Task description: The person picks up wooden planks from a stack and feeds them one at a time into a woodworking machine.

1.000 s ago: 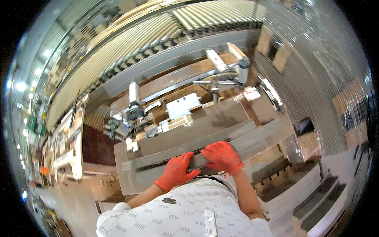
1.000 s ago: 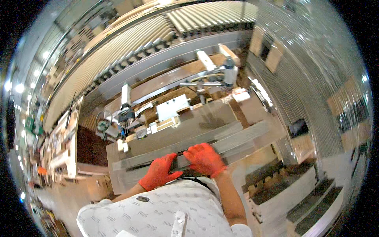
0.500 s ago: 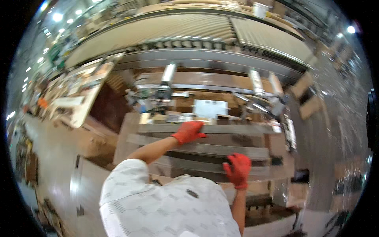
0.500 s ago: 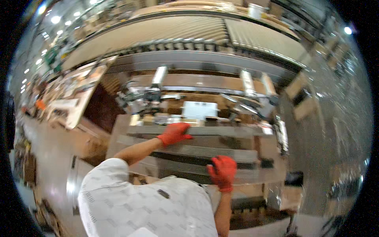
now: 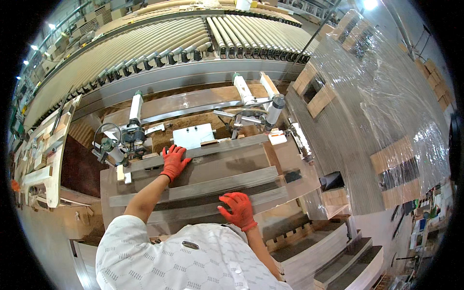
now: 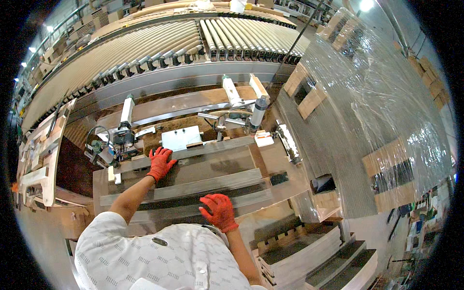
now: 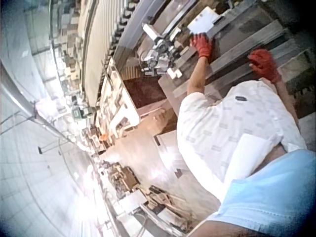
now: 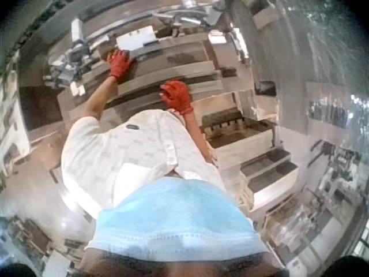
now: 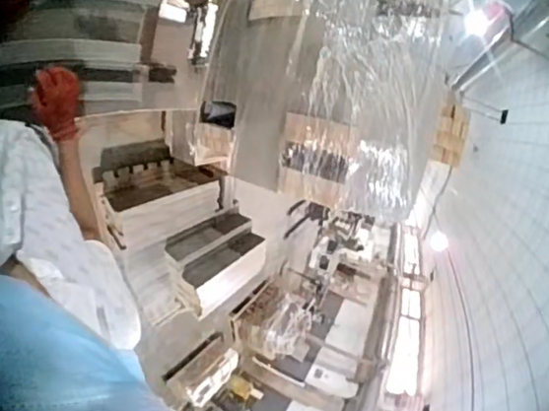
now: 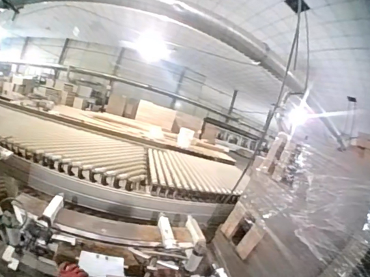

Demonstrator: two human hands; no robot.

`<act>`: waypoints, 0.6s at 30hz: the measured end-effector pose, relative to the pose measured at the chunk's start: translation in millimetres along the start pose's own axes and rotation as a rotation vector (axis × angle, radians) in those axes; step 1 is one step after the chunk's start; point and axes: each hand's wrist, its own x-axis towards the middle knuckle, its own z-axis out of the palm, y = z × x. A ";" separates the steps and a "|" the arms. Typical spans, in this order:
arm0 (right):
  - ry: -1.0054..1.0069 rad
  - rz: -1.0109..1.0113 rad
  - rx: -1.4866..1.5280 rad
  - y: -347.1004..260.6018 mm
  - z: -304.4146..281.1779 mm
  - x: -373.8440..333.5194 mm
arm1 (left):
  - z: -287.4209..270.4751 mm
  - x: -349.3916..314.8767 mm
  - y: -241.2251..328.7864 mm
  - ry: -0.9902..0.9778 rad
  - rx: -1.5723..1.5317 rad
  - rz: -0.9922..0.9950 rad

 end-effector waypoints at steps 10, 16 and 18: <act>-0.257 -0.087 0.066 6.2 9.0 -0.4 | 7.0 24.3 2.4 -0.257 -0.067 -0.010; -0.648 -0.073 -0.189 -7.6 18.2 11.0 | 2.4 30.8 12.8 -0.357 0.111 0.017; -0.675 -0.063 -0.240 -2.1 30.7 9.3 | -0.1 31.5 15.6 -0.383 0.110 0.004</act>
